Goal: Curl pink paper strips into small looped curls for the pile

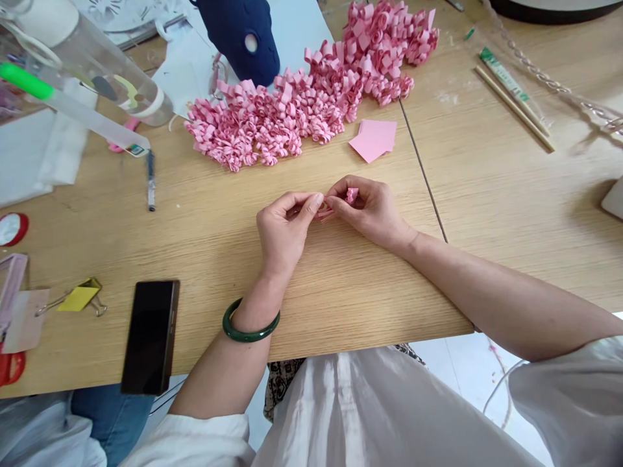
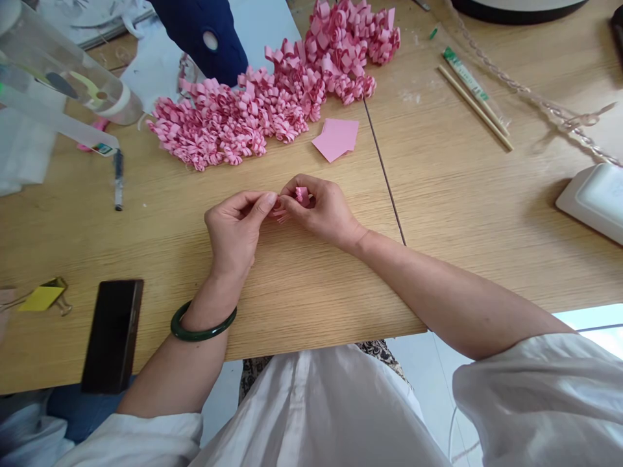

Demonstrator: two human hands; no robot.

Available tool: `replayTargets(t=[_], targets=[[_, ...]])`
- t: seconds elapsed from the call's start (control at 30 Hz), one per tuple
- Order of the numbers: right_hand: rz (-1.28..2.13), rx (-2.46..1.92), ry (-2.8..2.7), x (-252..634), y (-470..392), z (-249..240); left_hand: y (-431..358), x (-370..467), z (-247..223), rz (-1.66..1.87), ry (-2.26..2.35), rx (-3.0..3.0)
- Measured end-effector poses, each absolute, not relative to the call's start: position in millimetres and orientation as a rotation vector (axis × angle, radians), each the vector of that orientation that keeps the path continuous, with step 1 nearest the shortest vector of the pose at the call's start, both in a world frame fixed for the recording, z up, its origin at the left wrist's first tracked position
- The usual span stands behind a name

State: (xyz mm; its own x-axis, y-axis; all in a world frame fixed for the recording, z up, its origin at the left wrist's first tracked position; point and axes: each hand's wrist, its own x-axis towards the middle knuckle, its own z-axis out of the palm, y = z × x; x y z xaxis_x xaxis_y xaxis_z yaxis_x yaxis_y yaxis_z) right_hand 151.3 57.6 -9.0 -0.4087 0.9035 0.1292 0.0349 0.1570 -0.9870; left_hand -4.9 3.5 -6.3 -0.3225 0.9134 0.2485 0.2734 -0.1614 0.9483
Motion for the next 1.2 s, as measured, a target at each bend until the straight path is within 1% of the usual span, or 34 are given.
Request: replayTargets(t=[0.23,0.5,0.77,1.0,1.2], targets=[[1.290,-0.939,-1.679,153.5,59.0,-8.3,2.7,-3.7,-4.7,1.532,1.539,1.337],[1.547,-0.862,-1.512,150.2,55.0,-7.6,3.6,-2.9,-2.0,1.476,1.647,1.406],[1.442,-0.902,-1.566,150.5,55.4,-6.6,3.4,-1.2,-1.1,1.555,1.582,1.394],[1.473,-0.873,-1.586,151.8,55.5,-6.8,3.1,-0.8,-3.7,1.539,1.615,1.340],[1.361,-0.917,-1.649,152.1,56.8,-6.3,3.2,-0.9,-4.4,1.572,1.546,1.311]])
